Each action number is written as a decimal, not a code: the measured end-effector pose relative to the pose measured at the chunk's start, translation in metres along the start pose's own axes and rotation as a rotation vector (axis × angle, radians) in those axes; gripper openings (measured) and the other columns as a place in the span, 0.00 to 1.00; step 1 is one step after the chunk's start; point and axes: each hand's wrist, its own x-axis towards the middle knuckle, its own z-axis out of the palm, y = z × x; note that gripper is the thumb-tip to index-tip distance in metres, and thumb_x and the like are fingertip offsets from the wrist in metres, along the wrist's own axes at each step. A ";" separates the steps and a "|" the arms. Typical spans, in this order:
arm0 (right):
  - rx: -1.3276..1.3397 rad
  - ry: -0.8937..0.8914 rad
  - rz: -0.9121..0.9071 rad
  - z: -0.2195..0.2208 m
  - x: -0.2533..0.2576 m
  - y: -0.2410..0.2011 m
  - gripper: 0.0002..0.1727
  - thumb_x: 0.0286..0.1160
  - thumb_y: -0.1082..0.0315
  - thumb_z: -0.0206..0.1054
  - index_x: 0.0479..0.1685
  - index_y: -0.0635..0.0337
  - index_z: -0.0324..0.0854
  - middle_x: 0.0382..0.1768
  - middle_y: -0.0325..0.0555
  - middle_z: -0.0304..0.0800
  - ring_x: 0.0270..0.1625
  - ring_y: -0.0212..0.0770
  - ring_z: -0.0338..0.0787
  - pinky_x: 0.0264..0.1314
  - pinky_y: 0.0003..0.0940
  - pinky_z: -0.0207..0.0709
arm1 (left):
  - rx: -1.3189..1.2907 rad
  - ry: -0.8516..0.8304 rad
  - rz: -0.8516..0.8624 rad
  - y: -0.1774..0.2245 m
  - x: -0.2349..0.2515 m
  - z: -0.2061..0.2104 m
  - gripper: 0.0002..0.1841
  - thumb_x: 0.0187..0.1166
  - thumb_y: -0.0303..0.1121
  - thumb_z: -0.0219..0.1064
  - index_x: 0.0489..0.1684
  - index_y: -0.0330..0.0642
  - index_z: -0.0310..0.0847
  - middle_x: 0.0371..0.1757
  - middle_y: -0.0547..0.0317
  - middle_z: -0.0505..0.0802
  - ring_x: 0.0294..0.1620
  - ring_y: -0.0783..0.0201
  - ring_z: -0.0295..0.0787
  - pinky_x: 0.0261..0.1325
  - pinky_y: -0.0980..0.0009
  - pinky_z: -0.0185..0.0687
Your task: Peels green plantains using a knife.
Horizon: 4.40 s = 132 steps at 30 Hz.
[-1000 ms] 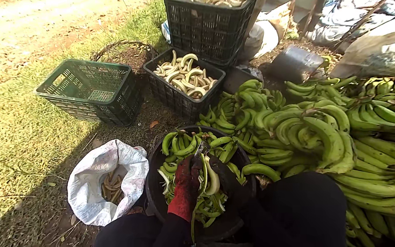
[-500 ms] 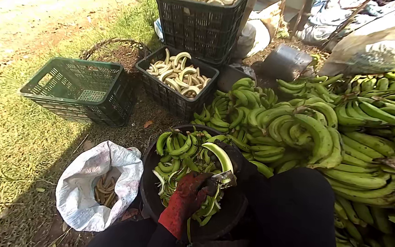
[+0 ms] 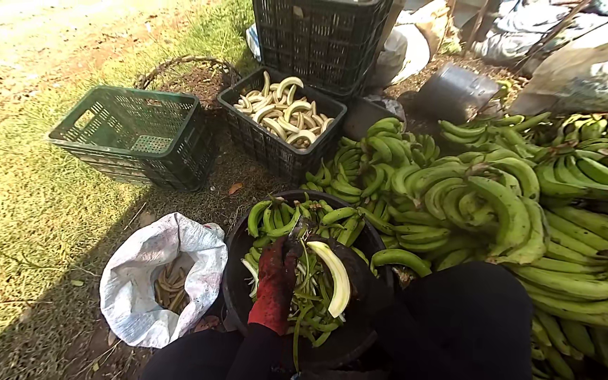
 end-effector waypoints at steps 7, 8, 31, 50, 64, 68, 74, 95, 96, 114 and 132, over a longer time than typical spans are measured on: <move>-0.587 -0.023 0.295 -0.034 0.008 0.000 0.29 0.84 0.48 0.62 0.80 0.53 0.74 0.61 0.48 0.89 0.59 0.37 0.88 0.65 0.40 0.80 | 0.650 -0.479 -0.300 -0.043 0.002 0.022 0.26 0.79 0.57 0.65 0.68 0.52 0.84 0.68 0.41 0.87 0.67 0.41 0.87 0.66 0.39 0.82; -0.697 -0.081 0.356 -0.037 0.007 0.008 0.29 0.83 0.49 0.64 0.76 0.56 0.76 0.59 0.49 0.89 0.58 0.39 0.87 0.66 0.43 0.79 | 0.698 -0.520 -0.328 -0.047 -0.002 0.024 0.26 0.77 0.55 0.66 0.67 0.51 0.85 0.68 0.41 0.88 0.69 0.39 0.86 0.67 0.37 0.81; -0.696 0.242 0.055 -0.013 0.109 -0.042 0.30 0.89 0.53 0.58 0.85 0.56 0.64 0.65 0.58 0.83 0.57 0.49 0.86 0.58 0.50 0.80 | 0.487 -0.499 -0.294 0.003 0.003 -0.061 0.29 0.79 0.63 0.64 0.67 0.50 0.82 0.62 0.52 0.92 0.68 0.51 0.87 0.72 0.44 0.78; -1.113 0.284 0.482 0.016 0.129 0.120 0.41 0.71 0.38 0.70 0.77 0.59 0.76 0.72 0.58 0.82 0.73 0.58 0.82 0.75 0.59 0.73 | 0.275 -0.463 -0.152 0.016 0.008 -0.101 0.31 0.79 0.59 0.64 0.75 0.51 0.81 0.57 0.48 0.93 0.61 0.47 0.90 0.65 0.44 0.84; 0.552 0.142 -0.071 -0.038 0.062 -0.005 0.27 0.95 0.49 0.35 0.75 0.56 0.67 0.60 0.54 0.89 0.57 0.48 0.92 0.58 0.48 0.89 | -0.306 -0.299 -0.416 0.013 -0.002 -0.084 0.21 0.88 0.54 0.59 0.71 0.55 0.79 0.46 0.60 0.95 0.39 0.62 0.96 0.43 0.60 0.95; 0.554 0.130 -0.135 -0.038 0.051 -0.037 0.38 0.88 0.33 0.37 0.81 0.53 0.64 0.65 0.56 0.86 0.62 0.53 0.90 0.62 0.54 0.86 | -0.653 -0.261 -0.280 0.020 -0.012 -0.068 0.25 0.89 0.53 0.59 0.77 0.51 0.77 0.50 0.52 0.95 0.43 0.55 0.96 0.47 0.58 0.95; 0.509 0.406 -0.070 -0.037 0.054 -0.017 0.22 0.93 0.57 0.50 0.81 0.50 0.63 0.56 0.56 0.86 0.51 0.52 0.91 0.48 0.52 0.89 | -0.300 -0.416 0.000 0.008 -0.023 -0.026 0.26 0.89 0.58 0.53 0.80 0.62 0.77 0.60 0.64 0.92 0.55 0.67 0.92 0.61 0.59 0.89; 0.748 0.534 -0.008 0.027 0.010 -0.015 0.25 0.92 0.43 0.37 0.49 0.48 0.74 0.29 0.39 0.86 0.29 0.33 0.87 0.28 0.33 0.84 | 0.051 -0.363 0.237 0.009 -0.032 0.016 0.30 0.81 0.63 0.61 0.59 0.45 0.87 0.54 0.55 0.93 0.61 0.60 0.89 0.72 0.56 0.81; 0.780 0.518 0.020 0.016 0.016 -0.001 0.26 0.90 0.41 0.39 0.52 0.49 0.76 0.32 0.41 0.87 0.31 0.36 0.89 0.30 0.37 0.86 | 0.031 -0.361 0.224 0.004 -0.031 0.019 0.29 0.81 0.62 0.61 0.59 0.45 0.87 0.55 0.56 0.93 0.62 0.61 0.89 0.73 0.56 0.81; 0.281 0.302 0.122 -0.036 0.008 -0.007 0.27 0.95 0.49 0.39 0.60 0.61 0.77 0.30 0.49 0.88 0.27 0.40 0.89 0.26 0.32 0.85 | -0.011 -0.620 0.196 0.004 -0.033 0.022 0.27 0.90 0.60 0.49 0.77 0.57 0.79 0.62 0.61 0.93 0.64 0.66 0.89 0.74 0.55 0.82; 0.127 0.122 0.261 -0.009 -0.013 0.033 0.29 0.93 0.42 0.42 0.79 0.50 0.69 0.40 0.48 0.88 0.30 0.42 0.89 0.27 0.36 0.85 | 0.069 -0.205 -0.058 -0.006 0.006 0.003 0.27 0.90 0.55 0.49 0.79 0.54 0.77 0.67 0.52 0.90 0.71 0.56 0.85 0.78 0.51 0.77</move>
